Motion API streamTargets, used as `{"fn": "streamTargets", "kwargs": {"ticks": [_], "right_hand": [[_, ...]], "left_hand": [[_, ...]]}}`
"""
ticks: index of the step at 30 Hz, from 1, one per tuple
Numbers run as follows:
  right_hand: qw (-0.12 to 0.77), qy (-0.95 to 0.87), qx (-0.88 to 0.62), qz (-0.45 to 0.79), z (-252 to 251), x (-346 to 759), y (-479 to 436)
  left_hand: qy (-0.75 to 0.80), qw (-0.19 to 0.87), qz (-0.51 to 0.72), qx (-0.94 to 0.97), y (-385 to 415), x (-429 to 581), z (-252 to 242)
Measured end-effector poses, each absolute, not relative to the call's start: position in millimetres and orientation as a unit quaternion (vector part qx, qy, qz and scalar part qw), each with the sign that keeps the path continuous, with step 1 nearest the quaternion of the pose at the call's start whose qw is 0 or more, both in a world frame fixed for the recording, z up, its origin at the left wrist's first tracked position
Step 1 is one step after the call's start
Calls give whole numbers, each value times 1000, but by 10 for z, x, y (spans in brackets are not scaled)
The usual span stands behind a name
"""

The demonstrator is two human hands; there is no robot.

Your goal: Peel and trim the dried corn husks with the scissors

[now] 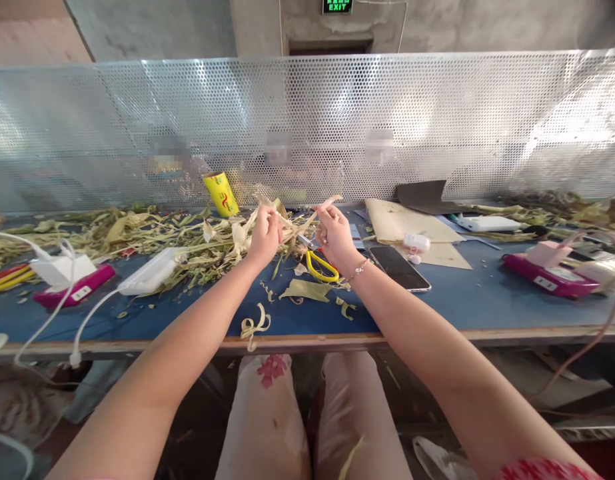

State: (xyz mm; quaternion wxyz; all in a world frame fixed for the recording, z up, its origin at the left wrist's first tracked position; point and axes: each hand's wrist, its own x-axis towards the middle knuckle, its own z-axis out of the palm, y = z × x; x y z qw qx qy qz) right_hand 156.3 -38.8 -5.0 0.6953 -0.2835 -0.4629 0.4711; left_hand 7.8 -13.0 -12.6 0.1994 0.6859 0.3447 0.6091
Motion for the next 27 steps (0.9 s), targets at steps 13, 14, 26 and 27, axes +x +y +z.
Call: {"fn": "streamTargets", "kwargs": {"ticks": [13, 14, 26, 27], "right_hand": [[633, -593, -323, 379, -119, 1545, -304], [632, -588, -322, 390, -112, 1551, -301], [559, -706, -267, 342, -65, 1654, -335], [543, -724, -263, 335, -44, 1672, -348]], "left_hand": [[358, 332, 625, 609, -185, 169, -116], [364, 361, 625, 589, -177, 176, -116], [357, 442, 584, 580, -181, 154, -91], [357, 426, 589, 587, -162, 148, -104]]}}
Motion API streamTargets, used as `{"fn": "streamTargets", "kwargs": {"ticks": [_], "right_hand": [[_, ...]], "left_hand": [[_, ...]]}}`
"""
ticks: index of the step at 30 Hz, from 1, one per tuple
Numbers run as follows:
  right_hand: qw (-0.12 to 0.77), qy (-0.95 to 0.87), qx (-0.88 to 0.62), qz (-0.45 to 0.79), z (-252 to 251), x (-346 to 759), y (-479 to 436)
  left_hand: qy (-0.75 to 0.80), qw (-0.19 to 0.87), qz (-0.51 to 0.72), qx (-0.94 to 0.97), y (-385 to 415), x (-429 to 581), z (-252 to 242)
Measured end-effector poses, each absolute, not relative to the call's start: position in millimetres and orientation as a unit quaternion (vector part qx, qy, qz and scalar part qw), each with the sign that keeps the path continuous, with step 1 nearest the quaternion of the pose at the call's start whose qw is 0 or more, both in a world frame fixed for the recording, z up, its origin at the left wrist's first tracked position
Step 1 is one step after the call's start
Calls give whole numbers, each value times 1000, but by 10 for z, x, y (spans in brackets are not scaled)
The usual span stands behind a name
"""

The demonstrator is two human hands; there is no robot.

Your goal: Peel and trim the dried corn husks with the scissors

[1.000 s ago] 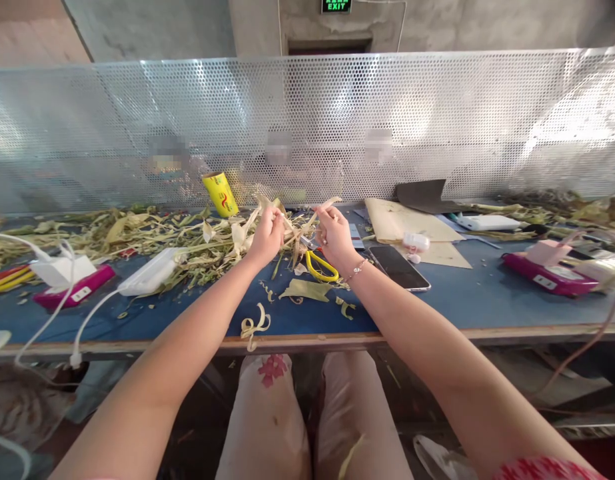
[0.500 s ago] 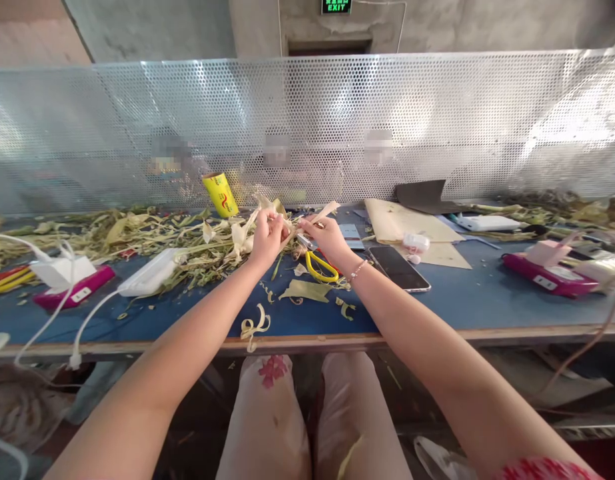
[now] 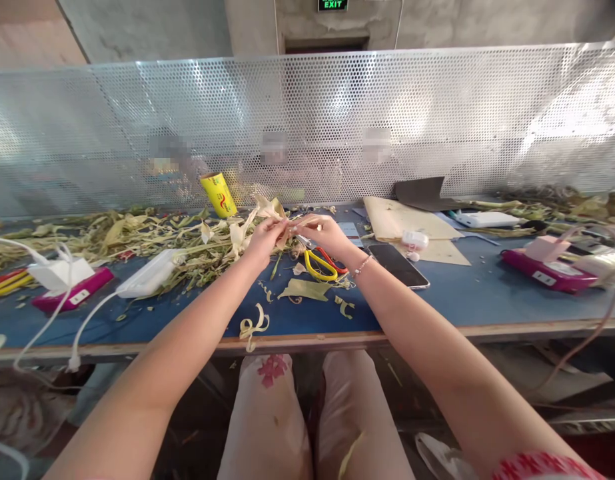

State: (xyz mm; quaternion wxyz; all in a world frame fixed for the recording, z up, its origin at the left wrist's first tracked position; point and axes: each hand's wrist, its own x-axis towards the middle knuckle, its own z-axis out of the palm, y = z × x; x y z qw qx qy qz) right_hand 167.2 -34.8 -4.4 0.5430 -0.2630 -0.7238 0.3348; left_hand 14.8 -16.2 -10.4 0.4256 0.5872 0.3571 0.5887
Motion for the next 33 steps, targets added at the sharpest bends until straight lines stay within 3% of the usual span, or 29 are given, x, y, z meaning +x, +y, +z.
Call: {"fn": "streamTargets", "kwargs": {"ticks": [8, 12, 16, 25, 33], "right_hand": [[397, -817, -226, 353, 84, 1794, -418], [448, -780, -273, 341, 19, 1698, -403], [515, -752, -337, 236, -77, 1581, -404], [556, -727, -369, 163, -212, 1341, -380], [542, -697, -410, 228, -182, 1304, -503]], "left_hand": [[409, 225, 585, 663, -56, 71, -154], [430, 154, 561, 690, -165, 90, -113], [429, 114, 542, 714, -237, 137, -107], [440, 181, 587, 655, -166, 199, -220], [411, 251, 644, 594, -87, 222, -333]]}}
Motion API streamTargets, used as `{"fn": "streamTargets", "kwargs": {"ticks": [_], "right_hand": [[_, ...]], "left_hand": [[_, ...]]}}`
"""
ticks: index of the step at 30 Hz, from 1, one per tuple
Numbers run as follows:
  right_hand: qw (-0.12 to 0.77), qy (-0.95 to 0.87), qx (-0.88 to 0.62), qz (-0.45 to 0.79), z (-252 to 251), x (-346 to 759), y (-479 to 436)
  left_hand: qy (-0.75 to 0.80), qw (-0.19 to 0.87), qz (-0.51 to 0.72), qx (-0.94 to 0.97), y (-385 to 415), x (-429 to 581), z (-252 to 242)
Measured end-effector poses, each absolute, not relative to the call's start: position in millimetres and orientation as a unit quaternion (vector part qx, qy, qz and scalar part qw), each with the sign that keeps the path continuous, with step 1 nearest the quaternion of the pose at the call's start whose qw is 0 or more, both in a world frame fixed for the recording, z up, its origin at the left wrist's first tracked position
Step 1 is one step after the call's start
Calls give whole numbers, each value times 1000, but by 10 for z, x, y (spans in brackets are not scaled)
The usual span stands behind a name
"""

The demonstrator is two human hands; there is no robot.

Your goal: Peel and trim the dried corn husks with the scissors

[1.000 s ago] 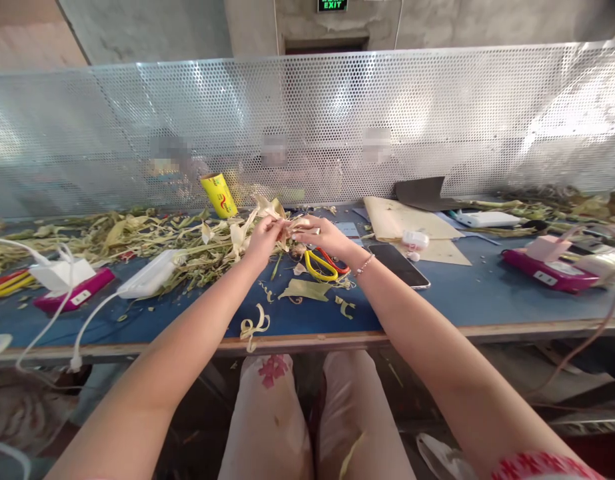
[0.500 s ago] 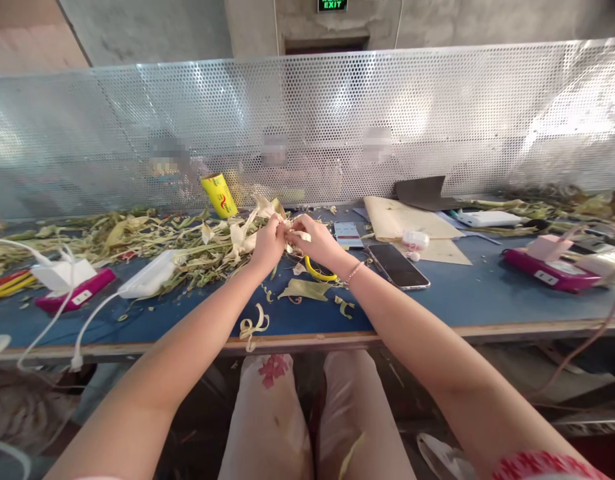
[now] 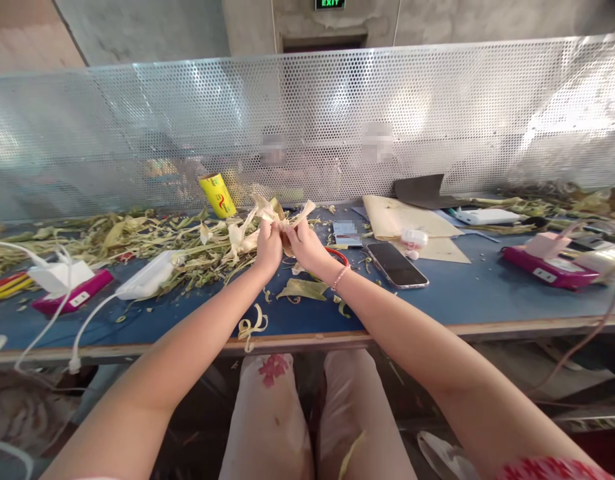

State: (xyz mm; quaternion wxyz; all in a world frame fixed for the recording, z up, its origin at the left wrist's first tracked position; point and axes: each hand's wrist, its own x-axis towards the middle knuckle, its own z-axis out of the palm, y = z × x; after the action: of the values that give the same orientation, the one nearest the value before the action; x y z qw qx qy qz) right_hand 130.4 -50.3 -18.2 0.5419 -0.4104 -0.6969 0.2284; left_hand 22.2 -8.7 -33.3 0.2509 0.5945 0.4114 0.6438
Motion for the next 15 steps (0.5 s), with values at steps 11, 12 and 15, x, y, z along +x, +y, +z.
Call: {"fn": "streamTargets", "kwargs": {"ticks": [11, 12, 15], "right_hand": [[552, -674, -407, 275, -174, 1312, -411], [558, -666, -403, 288, -176, 1318, -397], [569, -641, -389, 337, -181, 1339, -351]], "left_hand": [[428, 195, 650, 596, -111, 238, -321], [428, 179, 648, 604, -119, 236, -311], [441, 130, 633, 624, -165, 239, -275]]}}
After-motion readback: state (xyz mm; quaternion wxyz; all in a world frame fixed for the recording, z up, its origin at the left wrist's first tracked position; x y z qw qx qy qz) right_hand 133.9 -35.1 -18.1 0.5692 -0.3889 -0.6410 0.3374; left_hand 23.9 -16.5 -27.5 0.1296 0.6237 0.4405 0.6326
